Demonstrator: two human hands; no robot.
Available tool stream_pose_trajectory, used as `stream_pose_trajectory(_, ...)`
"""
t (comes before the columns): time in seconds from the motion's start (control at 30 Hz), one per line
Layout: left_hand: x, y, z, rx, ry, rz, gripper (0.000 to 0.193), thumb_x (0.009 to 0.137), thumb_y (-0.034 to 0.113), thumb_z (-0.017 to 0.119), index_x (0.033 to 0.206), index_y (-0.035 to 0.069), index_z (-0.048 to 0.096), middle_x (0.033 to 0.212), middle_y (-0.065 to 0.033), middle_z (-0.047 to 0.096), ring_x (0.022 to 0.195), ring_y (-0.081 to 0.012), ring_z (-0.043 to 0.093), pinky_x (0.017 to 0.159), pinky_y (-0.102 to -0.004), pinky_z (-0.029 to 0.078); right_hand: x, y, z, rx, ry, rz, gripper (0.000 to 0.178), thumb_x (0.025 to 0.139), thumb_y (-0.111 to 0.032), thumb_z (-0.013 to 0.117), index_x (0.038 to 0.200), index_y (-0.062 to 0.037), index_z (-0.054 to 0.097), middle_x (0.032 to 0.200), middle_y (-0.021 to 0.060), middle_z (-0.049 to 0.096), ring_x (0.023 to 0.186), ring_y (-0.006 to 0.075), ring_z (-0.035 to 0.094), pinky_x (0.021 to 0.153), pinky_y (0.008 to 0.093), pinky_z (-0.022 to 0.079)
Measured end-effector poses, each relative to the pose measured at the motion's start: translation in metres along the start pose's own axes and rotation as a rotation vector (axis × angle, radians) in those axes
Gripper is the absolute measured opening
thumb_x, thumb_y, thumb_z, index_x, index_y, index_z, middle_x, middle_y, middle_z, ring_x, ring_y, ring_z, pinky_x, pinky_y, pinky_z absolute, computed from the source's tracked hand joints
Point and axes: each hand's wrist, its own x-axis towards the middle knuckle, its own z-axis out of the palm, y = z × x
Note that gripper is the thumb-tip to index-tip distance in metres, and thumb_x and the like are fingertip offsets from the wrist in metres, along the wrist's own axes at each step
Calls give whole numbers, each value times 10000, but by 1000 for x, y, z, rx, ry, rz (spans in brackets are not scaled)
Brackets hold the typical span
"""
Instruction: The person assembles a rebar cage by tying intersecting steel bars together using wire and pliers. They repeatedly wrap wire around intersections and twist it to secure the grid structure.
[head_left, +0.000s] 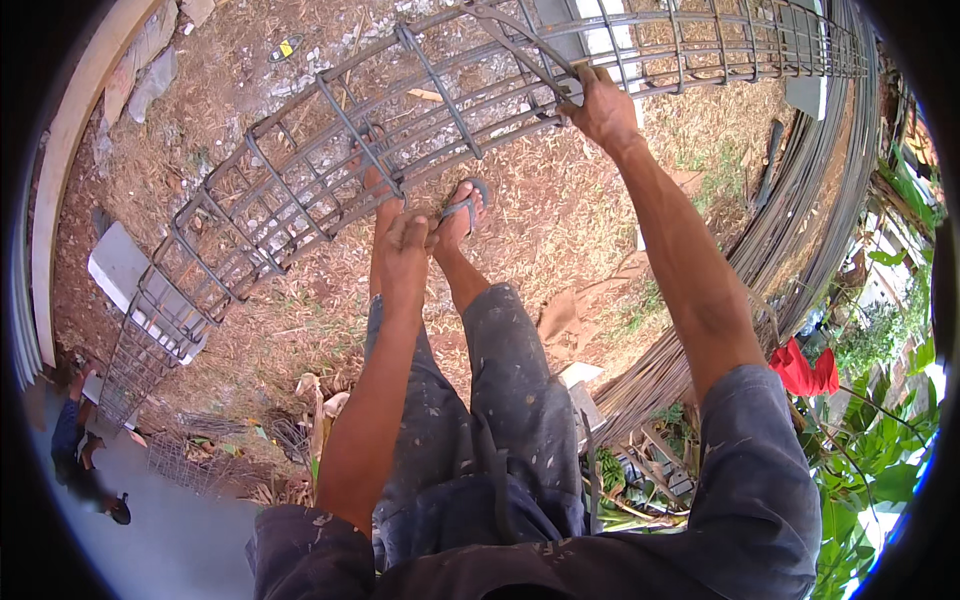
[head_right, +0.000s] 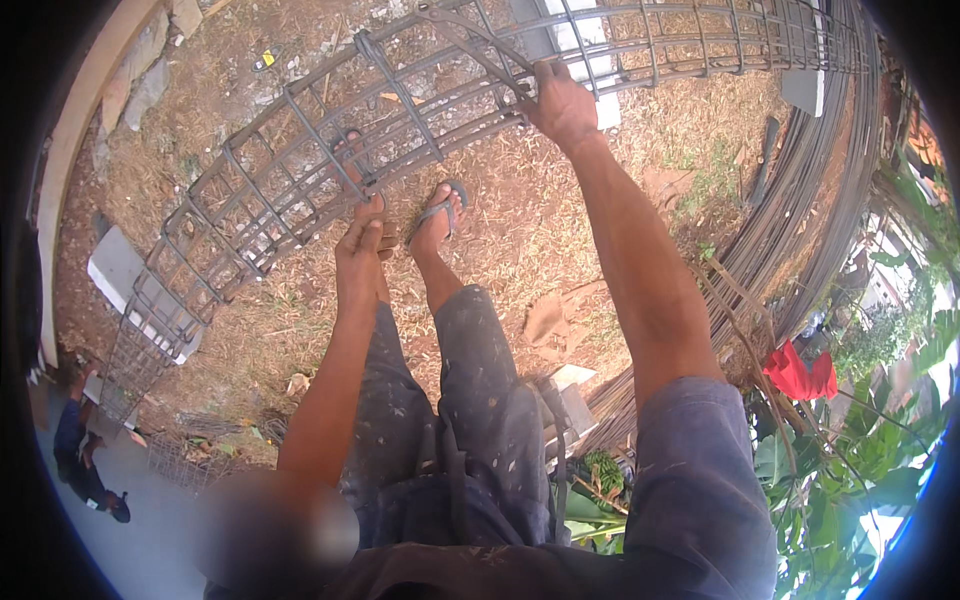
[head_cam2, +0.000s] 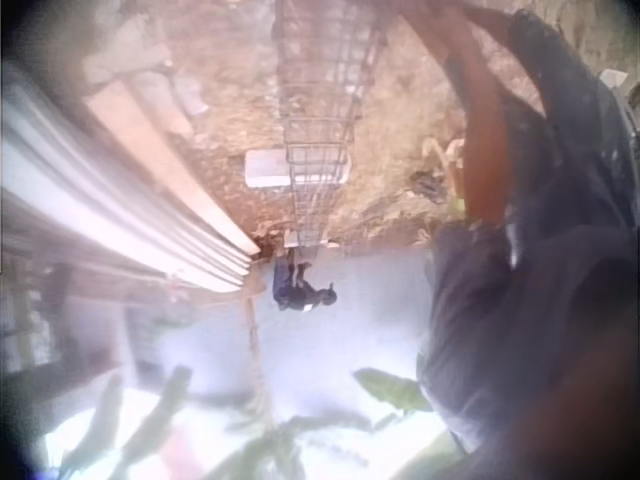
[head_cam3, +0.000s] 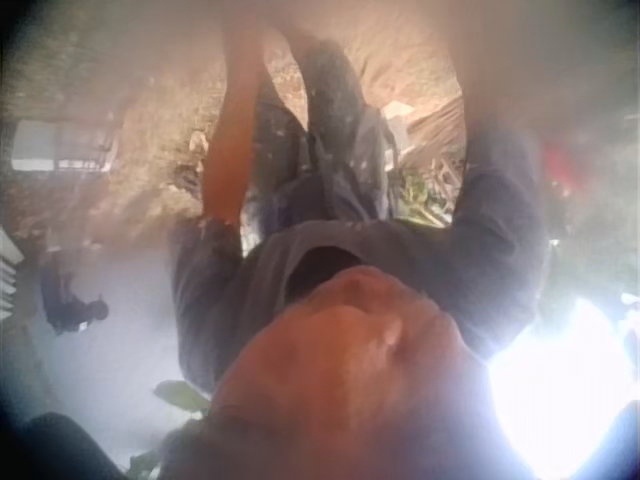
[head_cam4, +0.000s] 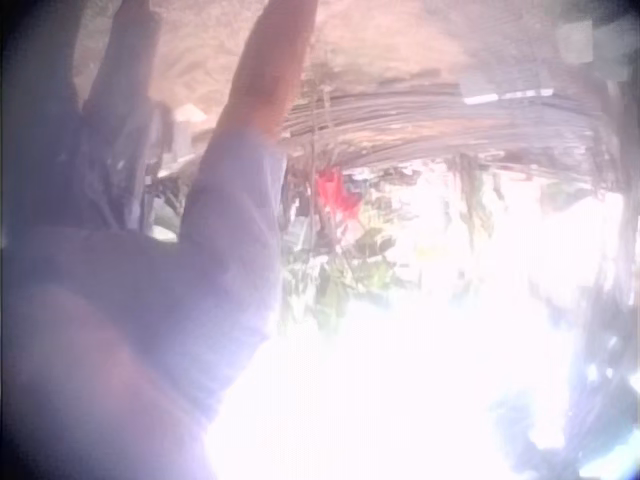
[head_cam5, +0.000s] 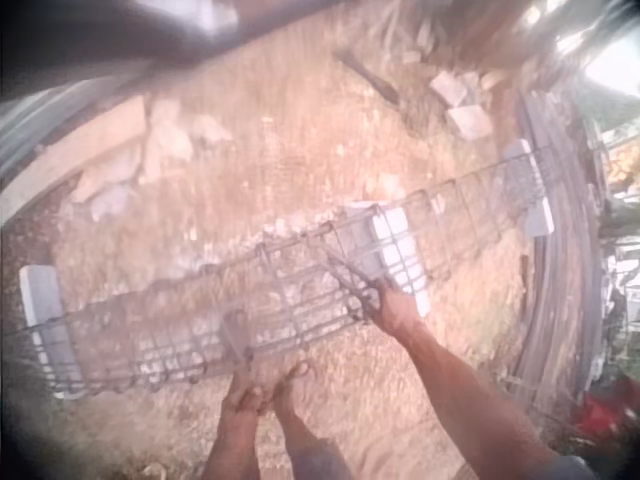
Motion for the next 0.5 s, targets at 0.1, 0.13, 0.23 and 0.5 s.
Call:
stream_pose_trajectory(0.1,0,-11,-31,124,48,-24,259,956,209,531,1063,-3,633,884,-58,636,752,-129,588,687,-278,455,-1,-11,-5,-21,-39,-47,498,825,-400,676,1199,-106,530,1140,140,618,920,350,663,817,465,530)
stream_pose_trajectory(0.13,0,-9,-35,176,59,-14,260,953,211,535,1059,-3,637,870,-55,630,740,-124,580,682,-277,449,-2,-4,-5,19,65,-67,499,832,-390,669,1224,-117,526,1163,134,613,924,350,662,824,464,528)
stream_pose_trajectory(0.23,4,-3,-42,254,59,-29,255,943,212,544,1026,-7,645,819,-44,606,723,-115,557,667,-273,432,4,16,-11,67,280,-48,520,858,-346,640,1324,-165,497,1245,103,594,972,347,652,861,456,521)
stream_pose_trajectory(0.5,22,21,-32,286,8,60,253,935,192,524,1024,-9,649,767,-62,577,686,-110,501,648,-283,412,-8,-6,-12,143,236,72,638,848,-473,649,1356,-144,448,1232,138,572,1013,347,634,880,452,517)
